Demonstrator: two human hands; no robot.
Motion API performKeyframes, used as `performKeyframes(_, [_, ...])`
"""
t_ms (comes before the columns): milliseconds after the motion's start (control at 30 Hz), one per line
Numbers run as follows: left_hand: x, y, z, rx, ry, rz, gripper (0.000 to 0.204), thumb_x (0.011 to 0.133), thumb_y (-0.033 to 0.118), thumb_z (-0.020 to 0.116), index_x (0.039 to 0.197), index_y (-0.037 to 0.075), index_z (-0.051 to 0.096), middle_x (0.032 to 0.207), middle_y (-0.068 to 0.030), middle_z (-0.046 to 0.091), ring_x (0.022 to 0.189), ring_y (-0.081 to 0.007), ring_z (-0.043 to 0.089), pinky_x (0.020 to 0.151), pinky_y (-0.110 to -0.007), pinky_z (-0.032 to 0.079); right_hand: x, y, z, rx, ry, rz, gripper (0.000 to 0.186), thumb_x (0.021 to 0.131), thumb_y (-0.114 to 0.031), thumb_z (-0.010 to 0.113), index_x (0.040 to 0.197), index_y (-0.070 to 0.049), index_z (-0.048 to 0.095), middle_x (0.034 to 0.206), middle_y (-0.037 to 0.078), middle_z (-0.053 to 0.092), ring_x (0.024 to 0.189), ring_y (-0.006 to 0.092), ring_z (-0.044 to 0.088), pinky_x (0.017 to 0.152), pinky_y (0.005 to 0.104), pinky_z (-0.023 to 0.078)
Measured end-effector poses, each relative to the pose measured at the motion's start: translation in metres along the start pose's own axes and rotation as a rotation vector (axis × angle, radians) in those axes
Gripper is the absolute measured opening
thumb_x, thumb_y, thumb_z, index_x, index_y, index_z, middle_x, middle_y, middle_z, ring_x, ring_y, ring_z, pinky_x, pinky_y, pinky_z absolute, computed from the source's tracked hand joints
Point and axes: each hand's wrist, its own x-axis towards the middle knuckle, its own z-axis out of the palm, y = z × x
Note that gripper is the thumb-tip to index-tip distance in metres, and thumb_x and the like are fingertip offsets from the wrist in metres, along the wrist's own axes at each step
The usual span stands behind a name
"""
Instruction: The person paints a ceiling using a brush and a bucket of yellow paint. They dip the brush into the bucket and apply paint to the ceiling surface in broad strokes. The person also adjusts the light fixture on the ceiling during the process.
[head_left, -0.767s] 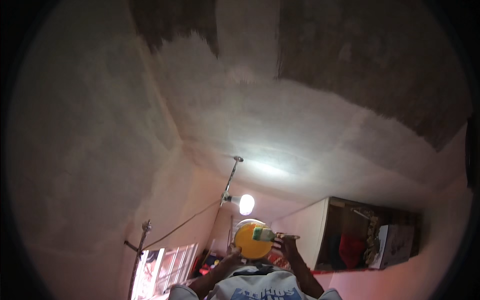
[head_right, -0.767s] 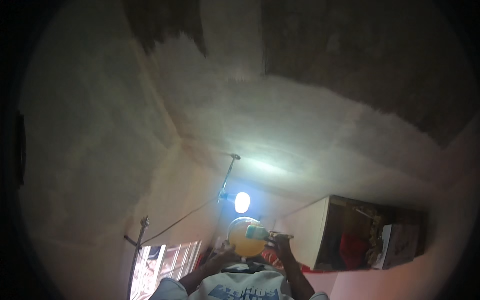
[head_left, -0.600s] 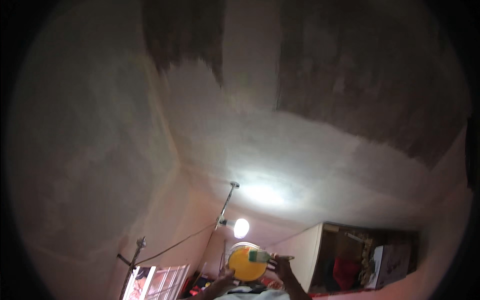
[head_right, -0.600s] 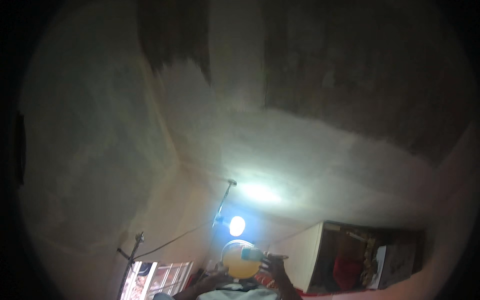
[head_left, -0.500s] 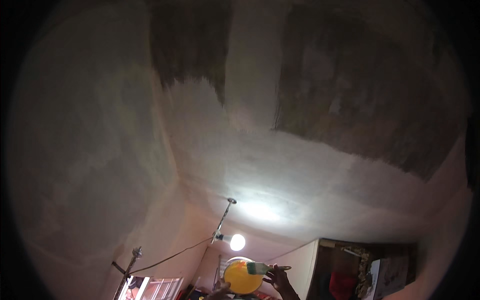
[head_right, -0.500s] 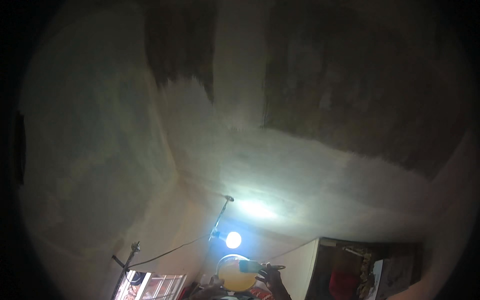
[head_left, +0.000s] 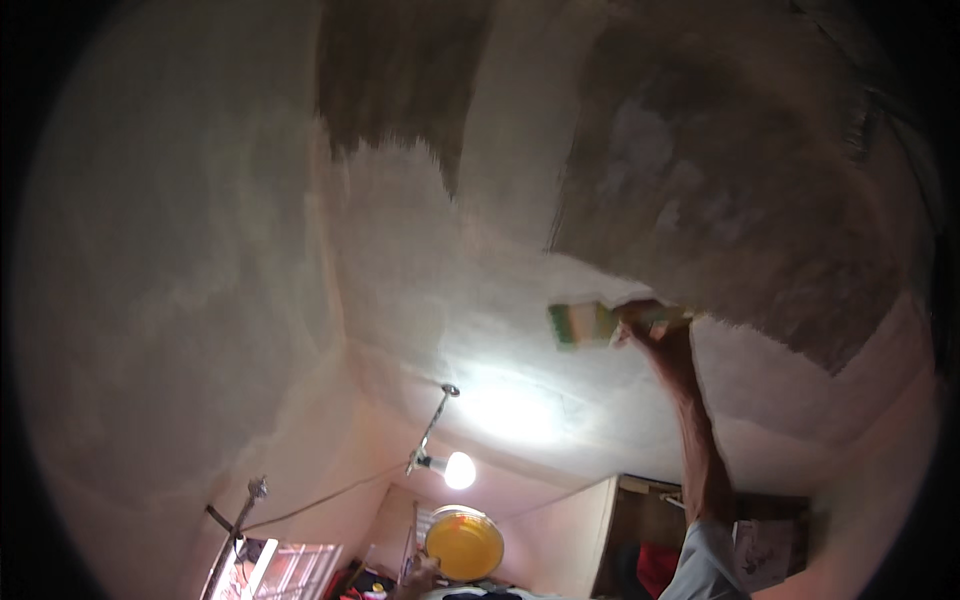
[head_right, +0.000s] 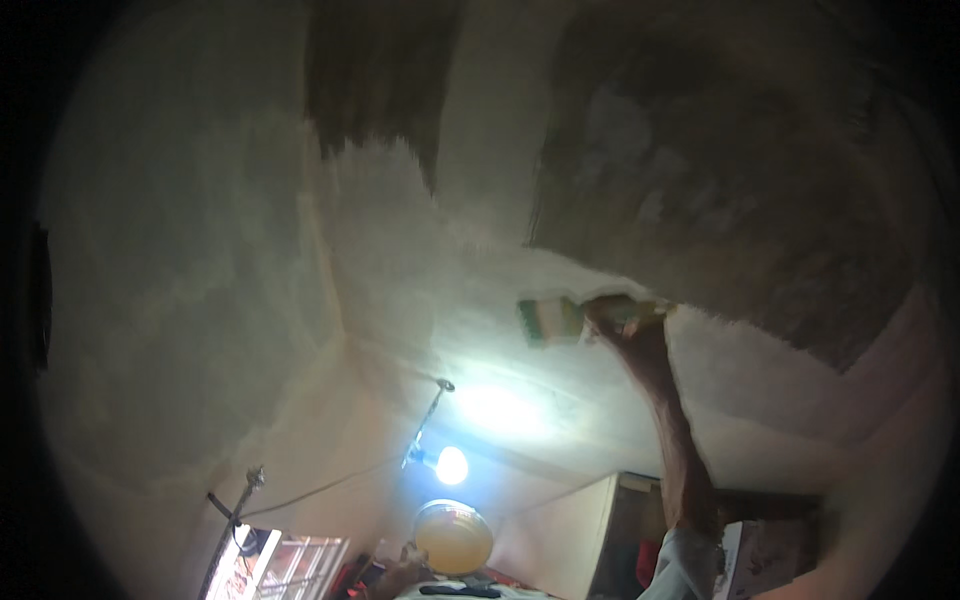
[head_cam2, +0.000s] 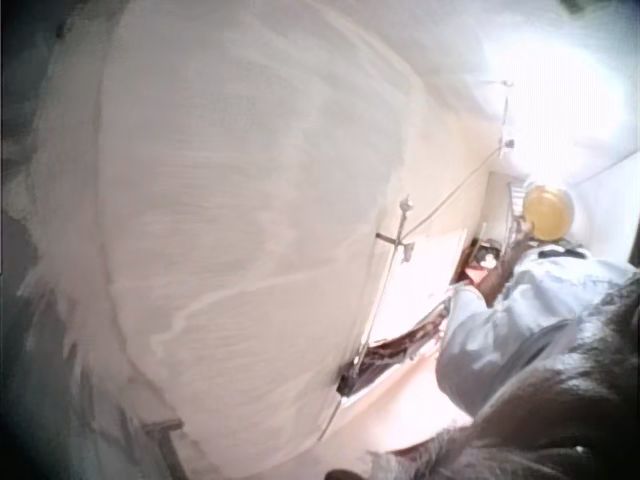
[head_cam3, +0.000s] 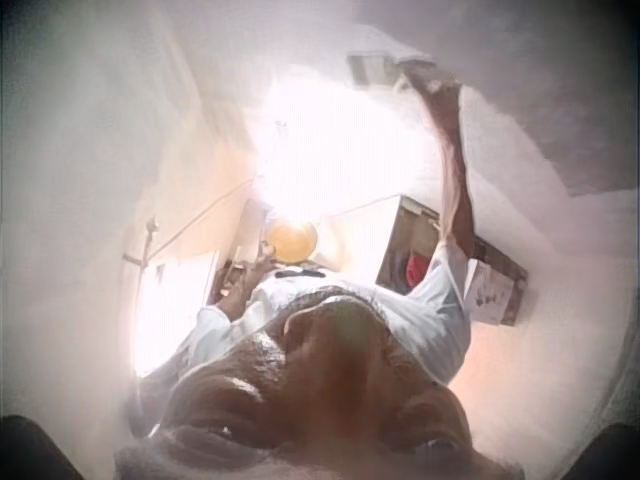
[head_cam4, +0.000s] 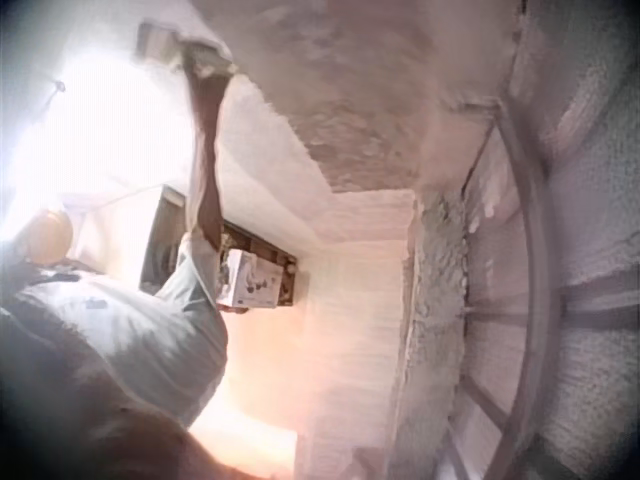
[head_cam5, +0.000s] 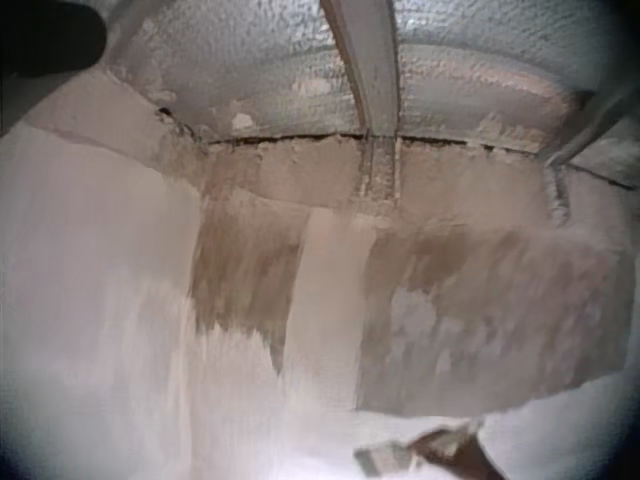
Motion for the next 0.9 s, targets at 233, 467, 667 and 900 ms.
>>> performKeyframes(233, [-0.024, -0.037, -0.018, -0.266, 0.017, -0.057, 0.04, 0.091, 0.016, 0.052, 0.129, 0.004, 0.045, 0.125, -0.0177, 0.048, 0.112, -0.0249, 0.057, 0.082, -0.036, 0.057, 0.111, -0.102, 0.007, -0.624, -0.223, -0.346, 0.017, 0.088, -0.012, 0.067, 0.104, -0.008, 0.069, 0.098, 0.008, 0.071, 0.086, 0.0176, 0.068, 0.076, 0.0312, 0.057])
performKeyframes(467, [-0.01, -0.048, 0.007, -0.465, 0.143, -0.031, 0.037, 0.088, 0.01, 0.049, 0.124, 0.0, 0.047, 0.116, -0.0199, 0.052, 0.108, -0.0277, 0.058, 0.074, -0.04, 0.06, 0.167, -0.121, -0.008, -0.849, -0.258, -0.5, 0.018, 0.091, -0.01, 0.065, 0.108, -0.004, 0.066, 0.097, 0.007, 0.07, 0.085, 0.0136, 0.067, 0.075, 0.0288, 0.055])
performKeyframes(667, [-0.035, 0.001, 0.016, -0.164, 0.143, 0.129, 0.031, 0.087, 0.008, 0.052, 0.116, 0.001, 0.053, 0.108, -0.0191, 0.057, 0.1, -0.0299, 0.06, 0.076, -0.041, 0.057, 0.174, -0.134, -0.003, -0.934, -0.084, -0.796, 0.021, 0.087, -0.004, 0.066, 0.108, -0.01, 0.065, 0.102, 0.005, 0.066, 0.09, 0.0145, 0.064, 0.075, 0.0292, 0.054])
performKeyframes(900, [-0.019, -0.02, 0.005, -0.062, 0.124, 0.171, 0.03, 0.087, 0.008, 0.052, 0.115, 0.001, 0.053, 0.107, -0.019, 0.057, 0.099, -0.0298, 0.06, 0.076, -0.041, 0.056, 0.136, -0.045, 0.019, -1.34, 0.035, -1.227, 0.041, 0.067, 0.001, 0.071, 0.103, -0.016, 0.063, 0.109, 0.003, 0.06, 0.088, 0.023, 0.062, 0.069, 0.0331, 0.056])
